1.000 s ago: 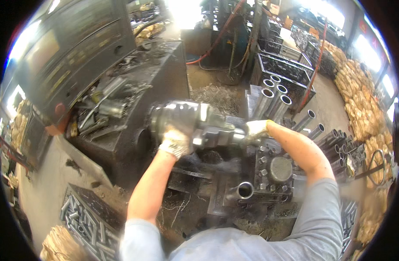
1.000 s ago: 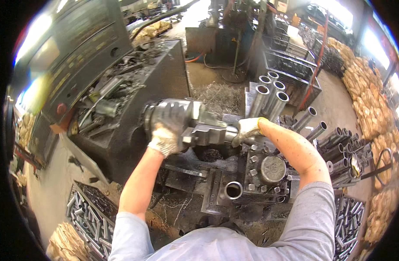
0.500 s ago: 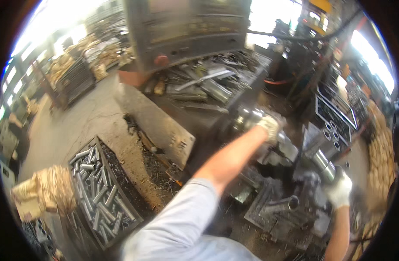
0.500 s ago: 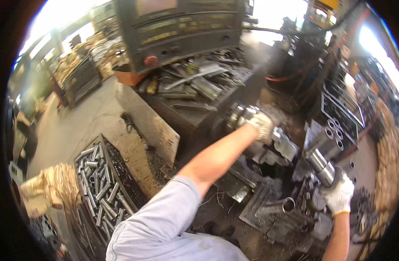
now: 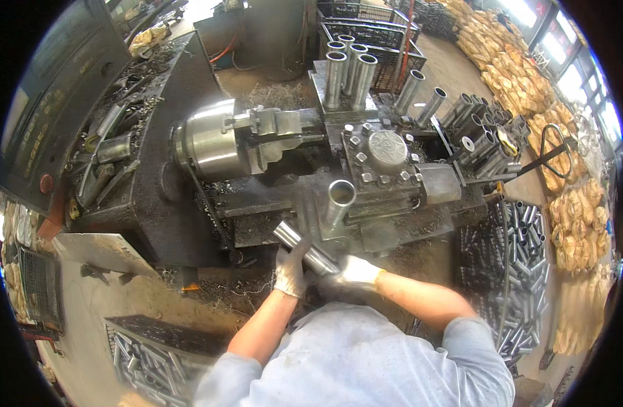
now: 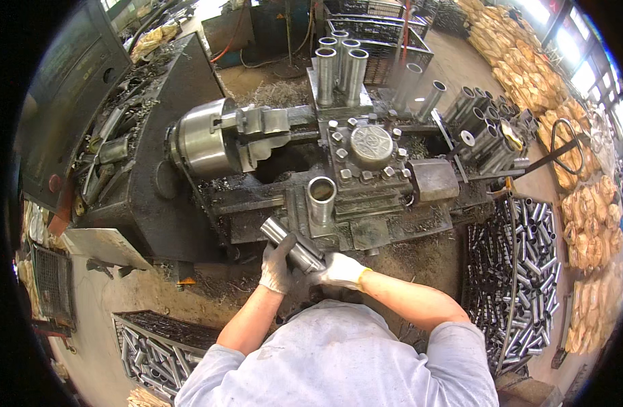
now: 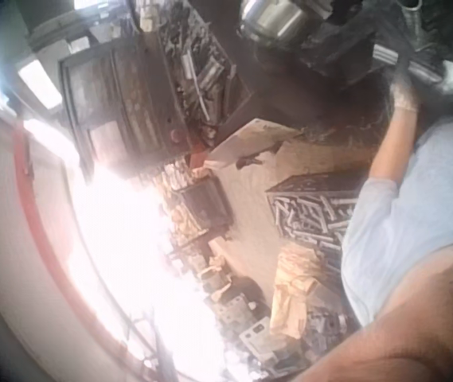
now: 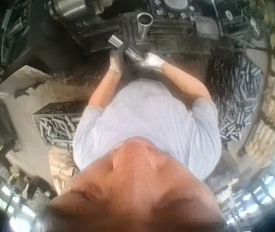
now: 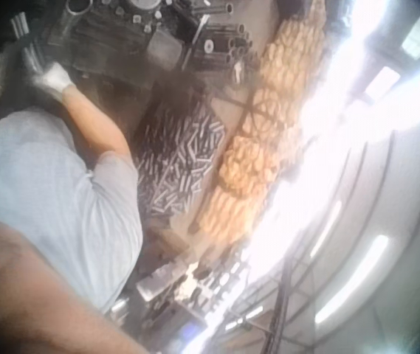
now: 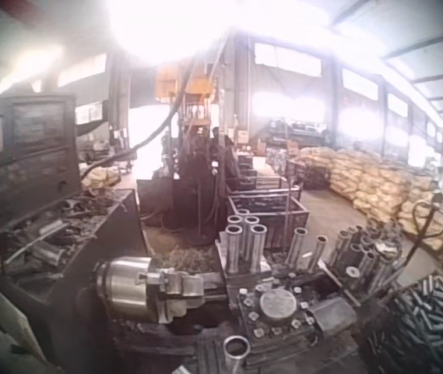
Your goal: The person repeatedly picks up cylindrical metal tubes from a nearby bin, inserts them into a lathe chuck, and then removes them after a brief machine cycle. The person then places the processed tubes into a collection bin. This cycle is repeated continuously throughout the clip.
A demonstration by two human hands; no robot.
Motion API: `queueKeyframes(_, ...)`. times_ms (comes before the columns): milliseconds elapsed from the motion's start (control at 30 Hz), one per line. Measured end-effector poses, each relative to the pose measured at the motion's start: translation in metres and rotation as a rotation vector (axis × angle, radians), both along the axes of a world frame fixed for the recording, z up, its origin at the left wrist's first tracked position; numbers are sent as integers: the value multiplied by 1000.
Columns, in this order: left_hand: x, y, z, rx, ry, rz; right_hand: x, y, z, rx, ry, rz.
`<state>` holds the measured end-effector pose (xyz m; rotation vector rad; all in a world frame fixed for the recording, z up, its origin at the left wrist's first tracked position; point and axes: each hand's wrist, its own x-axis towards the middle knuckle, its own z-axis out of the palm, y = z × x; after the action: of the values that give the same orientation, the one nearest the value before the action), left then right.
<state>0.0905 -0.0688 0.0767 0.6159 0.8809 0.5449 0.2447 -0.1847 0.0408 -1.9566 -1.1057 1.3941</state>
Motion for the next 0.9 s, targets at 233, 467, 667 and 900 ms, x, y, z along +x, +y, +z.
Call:
queueKeyframes(233,-12,-7,-15,-329,-282,182,30,-27,15,111,38,116)
queueKeyframes(467,-28,-1,3,132,63,-107,78,-49,63,536,-543,-308)
queueKeyframes(667,37,15,26,1390,468,-154,99,-74,79,374,-489,-261)
queueKeyframes(900,60,74,35,1168,108,-31,-4,-36,73,559,-568,72)
